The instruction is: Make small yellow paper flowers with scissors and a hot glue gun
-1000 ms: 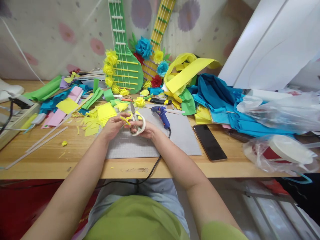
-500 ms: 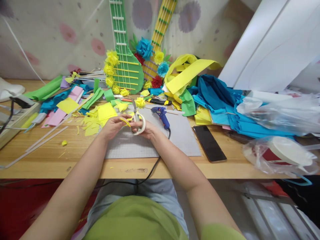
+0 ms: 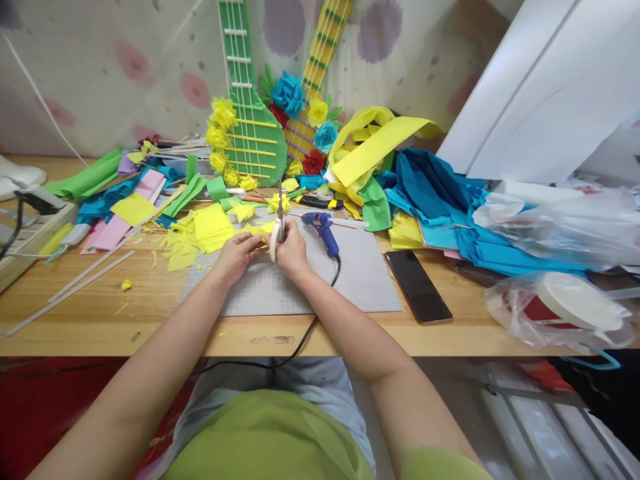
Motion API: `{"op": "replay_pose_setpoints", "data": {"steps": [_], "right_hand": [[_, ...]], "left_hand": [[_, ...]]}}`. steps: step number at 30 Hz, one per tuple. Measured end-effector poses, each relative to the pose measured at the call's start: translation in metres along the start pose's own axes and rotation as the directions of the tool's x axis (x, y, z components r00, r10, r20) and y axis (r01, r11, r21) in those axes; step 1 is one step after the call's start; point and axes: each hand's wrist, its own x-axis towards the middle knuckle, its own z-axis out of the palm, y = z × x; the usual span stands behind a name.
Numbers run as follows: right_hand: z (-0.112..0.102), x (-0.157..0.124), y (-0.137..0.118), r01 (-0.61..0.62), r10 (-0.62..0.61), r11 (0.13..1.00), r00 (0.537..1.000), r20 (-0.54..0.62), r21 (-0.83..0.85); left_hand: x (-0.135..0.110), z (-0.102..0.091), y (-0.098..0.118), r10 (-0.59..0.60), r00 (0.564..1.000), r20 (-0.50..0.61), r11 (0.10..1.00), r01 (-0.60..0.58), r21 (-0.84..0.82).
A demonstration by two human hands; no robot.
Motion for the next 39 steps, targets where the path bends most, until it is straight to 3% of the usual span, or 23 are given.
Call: {"op": "replay_pose_setpoints", "data": {"steps": [3, 10, 14, 17, 19, 24, 29, 39], "right_hand": [[0.001, 0.0, 0.002, 0.007, -0.007, 1.0, 1.0, 0.017, -0.009], [0.004, 0.002, 0.005, -0.005, 0.004, 1.0, 0.998, 0.069, 0.004], [-0.007, 0.003, -0.004, 0.015, 0.007, 0.987, 0.99, 0.138, -0.162], [-0.023, 0.004, -0.012, 0.055, 0.033, 0.885, 0.983, 0.181, -0.461], [-0.032, 0.006, -0.015, 0.179, -0.022, 0.787, 0.964, 0.264, -0.591], [-0.042, 0.007, -0.014, 0.387, -0.069, 0.659, 0.885, 0.461, -0.644], [-0.04, 0.006, -0.014, 0.432, -0.062, 0.633, 0.855, 0.515, -0.643], [-0.04, 0.002, -0.02, 0.398, -0.028, 0.612, 0.875, 0.484, -0.683]], "left_hand": [[0.0, -0.001, 0.001, 0.0, 0.998, -0.061, 1.0, 0.0, 0.004], [0.001, 0.0, 0.001, 0.002, 0.996, -0.093, 1.0, 0.0, 0.024], [0.002, -0.001, 0.001, 0.039, 0.989, -0.14, 0.999, -0.034, 0.034], [0.003, -0.004, 0.004, 0.058, 0.981, -0.187, 0.998, -0.063, -0.022], [0.005, -0.006, 0.007, 0.061, 0.976, -0.211, 0.995, -0.077, -0.07], [0.009, -0.017, 0.013, 0.094, 0.967, -0.238, 0.984, -0.127, -0.126], [0.012, -0.028, 0.019, 0.101, 0.976, -0.192, 0.989, -0.118, -0.084], [0.008, -0.026, 0.017, 0.063, 0.994, -0.086, 0.997, -0.067, -0.046]]}}
